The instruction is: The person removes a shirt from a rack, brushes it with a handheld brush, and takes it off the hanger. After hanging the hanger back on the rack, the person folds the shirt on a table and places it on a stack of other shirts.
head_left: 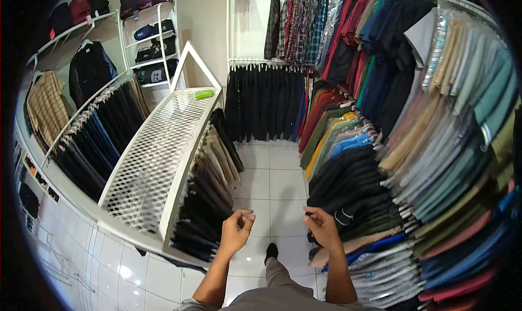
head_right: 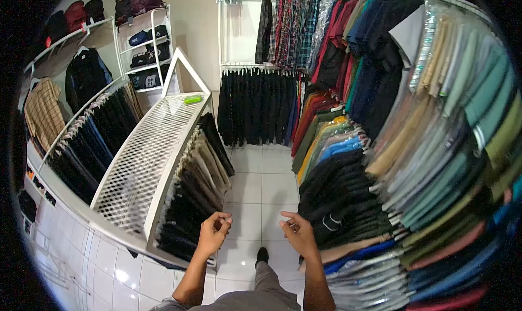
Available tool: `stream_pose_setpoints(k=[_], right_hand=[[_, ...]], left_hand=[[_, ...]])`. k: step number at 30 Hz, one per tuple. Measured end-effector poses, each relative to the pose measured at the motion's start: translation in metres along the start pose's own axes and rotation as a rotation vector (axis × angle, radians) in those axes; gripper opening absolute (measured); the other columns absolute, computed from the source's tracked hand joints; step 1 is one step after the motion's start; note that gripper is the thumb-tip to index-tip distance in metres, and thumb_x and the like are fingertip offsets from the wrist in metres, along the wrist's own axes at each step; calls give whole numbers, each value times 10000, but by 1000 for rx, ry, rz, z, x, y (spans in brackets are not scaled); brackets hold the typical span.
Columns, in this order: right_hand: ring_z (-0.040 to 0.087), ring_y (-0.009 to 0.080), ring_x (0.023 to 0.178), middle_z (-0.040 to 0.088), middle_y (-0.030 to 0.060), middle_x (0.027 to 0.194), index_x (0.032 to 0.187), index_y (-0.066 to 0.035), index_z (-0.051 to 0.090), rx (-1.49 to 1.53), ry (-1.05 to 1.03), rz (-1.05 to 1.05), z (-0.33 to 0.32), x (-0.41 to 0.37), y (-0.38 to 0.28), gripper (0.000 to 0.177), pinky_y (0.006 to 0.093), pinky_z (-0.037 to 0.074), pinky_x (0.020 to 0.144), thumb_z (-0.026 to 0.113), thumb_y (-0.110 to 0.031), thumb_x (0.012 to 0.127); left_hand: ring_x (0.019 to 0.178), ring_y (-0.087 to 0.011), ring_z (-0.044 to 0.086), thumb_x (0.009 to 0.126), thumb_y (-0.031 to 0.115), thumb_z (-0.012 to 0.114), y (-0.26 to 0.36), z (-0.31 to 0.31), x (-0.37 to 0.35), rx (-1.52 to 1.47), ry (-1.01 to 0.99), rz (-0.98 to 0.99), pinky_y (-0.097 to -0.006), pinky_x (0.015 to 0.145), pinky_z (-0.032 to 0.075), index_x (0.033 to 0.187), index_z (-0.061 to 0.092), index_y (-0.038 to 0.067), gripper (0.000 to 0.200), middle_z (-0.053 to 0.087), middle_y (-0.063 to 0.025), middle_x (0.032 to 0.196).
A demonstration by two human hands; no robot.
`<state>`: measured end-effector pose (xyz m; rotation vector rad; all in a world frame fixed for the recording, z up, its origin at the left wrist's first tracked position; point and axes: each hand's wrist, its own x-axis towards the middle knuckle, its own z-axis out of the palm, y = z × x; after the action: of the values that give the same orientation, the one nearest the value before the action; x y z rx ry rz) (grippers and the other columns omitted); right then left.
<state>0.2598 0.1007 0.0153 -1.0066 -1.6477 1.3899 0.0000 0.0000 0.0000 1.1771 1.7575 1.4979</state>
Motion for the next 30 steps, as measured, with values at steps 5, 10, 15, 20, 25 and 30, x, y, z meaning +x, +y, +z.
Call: stream_pose_setpoints(k=[5,10,15,20,25,30], right_hand=[[553,50,648,628,0,806,1255,-18,648,64,7,-103,-14,169,-8,323,216,453,581,684,-139,958],[521,34,649,596,-18,764,1252,16,635,72,-47,-268,-26,312,-59,315,206,420,592,668,-116,968],[490,21,641,555,-41,738,1252,-1,642,18,-114,-420,-30,430,-109,291,201,384,587,656,-102,980],[485,16,638,559,-49,741,1244,-39,664,-22,-117,-498,-31,518,-143,276,198,382,573,673,-111,978],[454,4,647,570,-58,777,1218,-39,693,-97,-64,-584,-33,629,-151,253,189,374,580,685,-100,972],[461,8,644,574,-51,795,1191,-29,706,-145,12,-629,-38,752,-182,243,188,382,584,704,-79,953]], left_hand=[[578,-71,526,940,159,706,28,18,160,63,38,104,-248,563,445,1068,693,-16,217,592,-36,648],[685,-28,503,987,115,659,82,27,289,118,39,226,-216,601,415,1109,661,-46,202,592,25,750],[577,-43,455,949,119,699,116,39,391,45,110,378,-232,534,393,1059,685,-27,184,543,2,639],[622,-34,465,956,91,691,128,48,497,-18,102,425,-220,578,405,1076,680,-29,170,546,30,678],[677,-11,442,962,74,683,123,60,612,-89,29,447,-205,618,391,1107,683,-21,173,518,75,718],[636,-17,449,948,94,701,124,73,751,-186,55,563,-207,583,395,1059,702,-10,152,550,44,686]])
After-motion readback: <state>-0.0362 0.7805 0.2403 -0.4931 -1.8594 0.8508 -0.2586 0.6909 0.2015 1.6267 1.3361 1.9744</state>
